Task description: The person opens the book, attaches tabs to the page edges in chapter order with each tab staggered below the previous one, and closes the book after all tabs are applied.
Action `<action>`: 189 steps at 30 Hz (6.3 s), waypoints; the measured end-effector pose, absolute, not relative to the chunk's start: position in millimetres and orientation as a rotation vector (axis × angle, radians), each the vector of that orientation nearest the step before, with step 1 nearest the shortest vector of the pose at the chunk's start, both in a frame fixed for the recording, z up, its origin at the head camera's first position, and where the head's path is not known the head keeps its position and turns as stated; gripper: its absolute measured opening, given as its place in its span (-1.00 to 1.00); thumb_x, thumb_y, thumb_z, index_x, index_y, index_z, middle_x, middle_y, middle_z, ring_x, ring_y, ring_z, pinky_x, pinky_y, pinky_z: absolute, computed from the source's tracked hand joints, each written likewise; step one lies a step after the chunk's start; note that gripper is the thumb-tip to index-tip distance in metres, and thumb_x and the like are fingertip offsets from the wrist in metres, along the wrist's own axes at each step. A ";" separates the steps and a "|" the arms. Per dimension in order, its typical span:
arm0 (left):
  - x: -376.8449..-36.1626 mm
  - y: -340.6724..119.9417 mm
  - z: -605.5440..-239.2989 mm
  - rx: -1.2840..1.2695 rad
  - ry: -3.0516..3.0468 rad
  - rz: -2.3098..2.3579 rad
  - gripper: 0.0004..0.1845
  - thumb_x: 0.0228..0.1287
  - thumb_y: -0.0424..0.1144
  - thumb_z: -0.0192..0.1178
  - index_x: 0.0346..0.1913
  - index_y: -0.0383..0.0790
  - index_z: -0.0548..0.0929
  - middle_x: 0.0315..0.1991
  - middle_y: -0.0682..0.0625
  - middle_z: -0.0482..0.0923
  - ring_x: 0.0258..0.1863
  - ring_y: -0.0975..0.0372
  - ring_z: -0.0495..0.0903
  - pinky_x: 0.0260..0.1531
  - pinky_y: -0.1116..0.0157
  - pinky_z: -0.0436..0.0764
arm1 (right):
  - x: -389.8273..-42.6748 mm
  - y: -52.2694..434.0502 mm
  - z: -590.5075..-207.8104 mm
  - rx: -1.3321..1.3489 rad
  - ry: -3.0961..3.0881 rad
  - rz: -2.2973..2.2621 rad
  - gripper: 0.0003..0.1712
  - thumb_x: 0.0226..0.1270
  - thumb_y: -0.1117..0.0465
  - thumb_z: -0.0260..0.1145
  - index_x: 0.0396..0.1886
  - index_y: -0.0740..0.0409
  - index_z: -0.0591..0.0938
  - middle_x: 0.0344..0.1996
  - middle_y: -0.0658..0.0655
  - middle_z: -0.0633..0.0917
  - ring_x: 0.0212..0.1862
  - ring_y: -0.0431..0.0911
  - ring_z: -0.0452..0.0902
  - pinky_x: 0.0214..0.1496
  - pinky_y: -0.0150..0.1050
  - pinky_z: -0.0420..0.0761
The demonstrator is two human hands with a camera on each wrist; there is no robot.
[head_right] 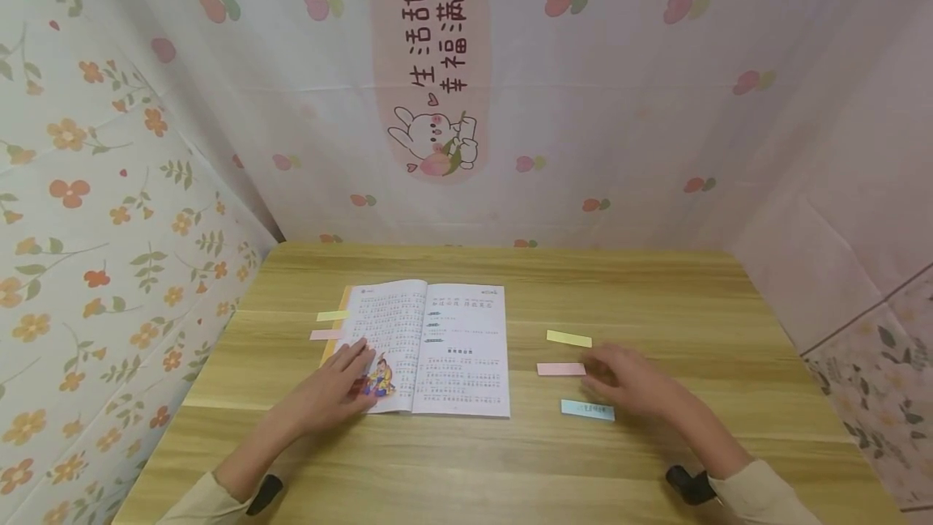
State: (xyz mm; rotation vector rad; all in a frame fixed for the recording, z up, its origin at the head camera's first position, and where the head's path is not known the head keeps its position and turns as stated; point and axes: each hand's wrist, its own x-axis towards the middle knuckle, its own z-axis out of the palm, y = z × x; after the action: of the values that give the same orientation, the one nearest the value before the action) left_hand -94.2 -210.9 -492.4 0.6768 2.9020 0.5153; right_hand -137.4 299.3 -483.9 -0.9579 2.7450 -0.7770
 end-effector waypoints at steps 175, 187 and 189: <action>-101.7 -62.7 -464.9 0.949 3.073 0.737 -0.76 0.31 -0.04 0.41 -0.12 -0.12 0.79 -0.21 0.11 0.75 -0.22 0.30 0.69 -0.25 0.34 0.63 | -137.8 183.1 -449.8 -1.195 2.645 -0.769 -0.77 0.23 0.21 0.56 -0.16 0.01 0.71 -0.20 -0.14 0.60 -0.23 -0.11 0.54 -0.22 -0.17 0.65; -101.3 -67.7 -463.0 0.903 3.073 0.745 -0.76 0.31 -0.03 0.41 -0.12 -0.11 0.79 -0.19 0.12 0.75 -0.22 0.32 0.69 -0.23 0.33 0.62 | -137.9 178.7 -447.2 -1.217 2.634 -0.821 -0.88 0.37 0.13 0.46 -0.27 -0.07 0.64 -0.34 -0.22 0.54 -0.32 -0.22 0.50 -0.32 -0.31 0.57; -100.8 -68.7 -462.3 0.890 3.072 0.750 -0.76 0.31 -0.02 0.40 -0.13 -0.10 0.79 -0.19 0.12 0.75 -0.22 0.32 0.69 -0.24 0.33 0.62 | -137.5 177.9 -446.7 -1.216 2.631 -0.823 -0.88 0.37 0.14 0.45 -0.28 -0.08 0.64 -0.36 -0.23 0.53 -0.34 -0.22 0.49 -0.35 -0.34 0.55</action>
State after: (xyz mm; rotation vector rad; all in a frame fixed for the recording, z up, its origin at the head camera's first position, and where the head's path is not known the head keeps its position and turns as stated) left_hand -100.8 -68.7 -462.3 0.8895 3.0722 0.7502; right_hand -137.5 177.9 -446.7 -1.2163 2.6309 -0.8226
